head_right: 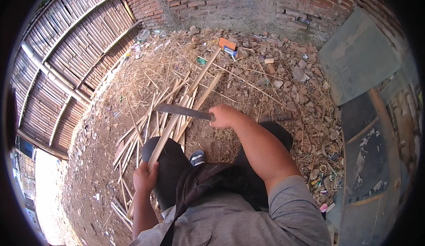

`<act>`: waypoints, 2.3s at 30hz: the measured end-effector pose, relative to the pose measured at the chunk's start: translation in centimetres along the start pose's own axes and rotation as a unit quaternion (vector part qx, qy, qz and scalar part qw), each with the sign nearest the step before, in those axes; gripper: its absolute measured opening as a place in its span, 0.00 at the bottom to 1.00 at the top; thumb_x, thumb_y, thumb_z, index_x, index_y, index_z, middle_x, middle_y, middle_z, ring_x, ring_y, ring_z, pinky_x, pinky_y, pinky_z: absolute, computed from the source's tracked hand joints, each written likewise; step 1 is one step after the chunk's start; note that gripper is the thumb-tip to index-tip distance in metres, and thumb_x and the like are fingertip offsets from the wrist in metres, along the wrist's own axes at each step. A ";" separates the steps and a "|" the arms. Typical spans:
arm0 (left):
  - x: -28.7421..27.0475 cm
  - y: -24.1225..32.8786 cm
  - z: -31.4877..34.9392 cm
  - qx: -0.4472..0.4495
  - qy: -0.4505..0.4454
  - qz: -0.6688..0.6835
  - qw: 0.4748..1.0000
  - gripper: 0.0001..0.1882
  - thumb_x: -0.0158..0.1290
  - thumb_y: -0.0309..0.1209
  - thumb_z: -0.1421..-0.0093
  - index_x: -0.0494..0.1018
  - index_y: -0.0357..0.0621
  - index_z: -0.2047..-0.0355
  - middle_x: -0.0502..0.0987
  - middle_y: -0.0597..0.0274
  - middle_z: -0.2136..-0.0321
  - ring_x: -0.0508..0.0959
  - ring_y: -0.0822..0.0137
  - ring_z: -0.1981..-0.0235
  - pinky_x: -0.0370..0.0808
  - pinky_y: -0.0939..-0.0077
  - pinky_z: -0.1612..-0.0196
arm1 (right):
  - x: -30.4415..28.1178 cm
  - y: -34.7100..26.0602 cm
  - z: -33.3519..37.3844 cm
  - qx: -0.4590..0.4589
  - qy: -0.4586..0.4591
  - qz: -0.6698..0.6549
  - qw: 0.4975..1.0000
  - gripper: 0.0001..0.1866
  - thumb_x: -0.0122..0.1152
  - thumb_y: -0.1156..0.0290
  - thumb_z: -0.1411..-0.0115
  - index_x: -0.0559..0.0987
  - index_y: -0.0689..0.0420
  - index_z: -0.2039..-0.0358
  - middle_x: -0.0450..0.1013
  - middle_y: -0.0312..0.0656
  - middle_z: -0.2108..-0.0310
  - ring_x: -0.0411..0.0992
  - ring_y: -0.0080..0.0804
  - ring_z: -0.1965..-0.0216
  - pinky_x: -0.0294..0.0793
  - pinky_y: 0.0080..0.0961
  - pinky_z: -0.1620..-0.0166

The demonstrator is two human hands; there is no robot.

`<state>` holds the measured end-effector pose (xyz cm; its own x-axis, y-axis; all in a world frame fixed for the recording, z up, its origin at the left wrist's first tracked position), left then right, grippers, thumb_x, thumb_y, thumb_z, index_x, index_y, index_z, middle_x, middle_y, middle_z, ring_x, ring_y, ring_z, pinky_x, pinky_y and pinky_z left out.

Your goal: The person thins bamboo strips by hand using a large knife while sitting on the ground.

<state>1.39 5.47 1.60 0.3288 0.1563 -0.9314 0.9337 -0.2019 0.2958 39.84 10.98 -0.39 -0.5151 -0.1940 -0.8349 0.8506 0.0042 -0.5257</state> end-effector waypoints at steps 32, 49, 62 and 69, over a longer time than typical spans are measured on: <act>0.5 -0.1 -0.2 -0.002 -0.018 -0.012 1.000 0.29 0.56 0.55 0.38 0.68 0.40 0.79 0.74 0.42 0.82 0.78 0.38 0.76 0.72 0.45 0.72 | 1.1 1.0 -0.6 -0.009 -0.001 -0.006 1.000 0.23 0.70 0.58 0.47 0.81 0.55 0.53 0.80 0.52 0.61 0.79 0.50 0.56 0.77 0.44 0.53; 0.1 -0.4 -0.3 -0.019 -0.051 0.010 0.998 0.28 0.57 0.55 0.39 0.69 0.41 0.77 0.76 0.43 0.80 0.79 0.39 0.74 0.73 0.45 0.68 | -0.8 -1.5 0.9 -0.028 -0.052 0.090 0.994 0.21 0.70 0.58 0.48 0.82 0.47 0.54 0.80 0.49 0.65 0.79 0.49 0.58 0.77 0.44 0.55; -0.4 -0.6 -0.9 -0.017 -0.087 0.002 0.996 0.29 0.57 0.56 0.39 0.70 0.40 0.77 0.77 0.42 0.79 0.79 0.38 0.73 0.74 0.45 0.67 | 0.2 -2.3 0.1 -0.069 -0.049 0.097 0.992 0.17 0.68 0.60 0.51 0.82 0.51 0.60 0.80 0.47 0.65 0.79 0.48 0.59 0.78 0.46 0.56; -0.6 -0.3 -0.9 -0.024 -0.094 0.013 0.995 0.29 0.58 0.56 0.40 0.70 0.39 0.77 0.76 0.40 0.79 0.79 0.36 0.72 0.73 0.44 0.67 | -2.0 1.9 0.1 0.095 0.000 -0.043 0.995 0.20 0.69 0.60 0.51 0.83 0.52 0.56 0.80 0.48 0.66 0.79 0.48 0.60 0.78 0.43 0.56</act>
<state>1.01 6.31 2.24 0.3240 -0.0329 -0.9455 0.9327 -0.1565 0.3250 42.51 11.29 0.30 -0.5866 -0.1847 -0.7885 0.8081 -0.1977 -0.5549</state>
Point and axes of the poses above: each hand's wrist, its own z-axis away from the middle knuckle, its own x-axis out of the palm, y = z × x, the point moved 5 cm from there along -z, towards the middle knuckle
